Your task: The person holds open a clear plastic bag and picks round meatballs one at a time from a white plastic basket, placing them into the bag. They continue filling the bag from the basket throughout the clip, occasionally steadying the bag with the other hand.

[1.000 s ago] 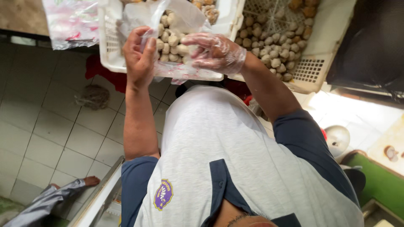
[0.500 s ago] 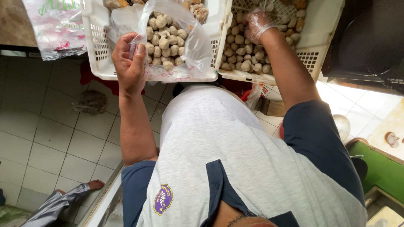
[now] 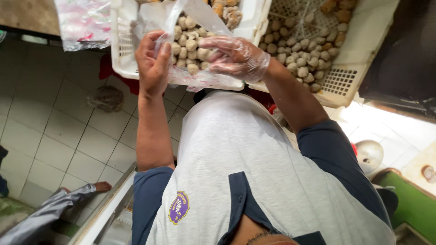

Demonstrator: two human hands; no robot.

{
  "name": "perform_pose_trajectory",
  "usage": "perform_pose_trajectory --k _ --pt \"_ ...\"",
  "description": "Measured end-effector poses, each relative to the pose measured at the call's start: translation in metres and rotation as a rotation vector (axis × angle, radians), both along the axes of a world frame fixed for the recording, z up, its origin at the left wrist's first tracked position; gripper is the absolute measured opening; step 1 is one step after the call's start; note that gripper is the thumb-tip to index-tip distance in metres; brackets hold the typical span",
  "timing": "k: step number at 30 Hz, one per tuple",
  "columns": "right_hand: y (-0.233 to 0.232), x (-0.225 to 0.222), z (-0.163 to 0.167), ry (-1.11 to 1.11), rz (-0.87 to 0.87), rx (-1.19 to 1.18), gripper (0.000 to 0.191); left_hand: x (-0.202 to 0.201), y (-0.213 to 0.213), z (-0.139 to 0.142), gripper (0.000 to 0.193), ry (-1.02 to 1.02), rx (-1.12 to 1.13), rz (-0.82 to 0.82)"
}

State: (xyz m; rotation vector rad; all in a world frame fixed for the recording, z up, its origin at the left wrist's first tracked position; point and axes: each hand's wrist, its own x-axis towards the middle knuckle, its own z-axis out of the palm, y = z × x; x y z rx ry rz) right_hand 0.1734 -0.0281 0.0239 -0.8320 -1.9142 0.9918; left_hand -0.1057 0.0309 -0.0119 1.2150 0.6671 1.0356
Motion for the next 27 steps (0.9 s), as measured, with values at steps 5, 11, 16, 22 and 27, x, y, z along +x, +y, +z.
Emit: perform_pose_trajectory --k 5,11,16,22,27 --pt "0.008 0.094 -0.036 -0.391 -0.383 -0.036 0.014 0.004 -0.004 -0.005 0.025 0.023 -0.041 0.052" --pt "0.0 0.181 -0.12 -1.0 -0.637 -0.205 0.029 0.0 -0.004 -0.008 0.024 0.027 -0.016 0.055" --pt "-0.003 0.178 -0.135 -1.292 -0.58 -0.4 0.045 0.003 -0.002 -0.005 0.022 0.037 -0.006 0.019" --pt "-0.024 0.148 -0.011 -0.124 -0.186 -0.768 0.032 0.0 0.002 -0.003 0.022 -0.009 -0.02 0.013" --pt "-0.001 0.028 0.009 -0.232 0.158 -0.041 0.032 -0.003 0.002 -0.006 0.021 0.029 0.003 0.007"
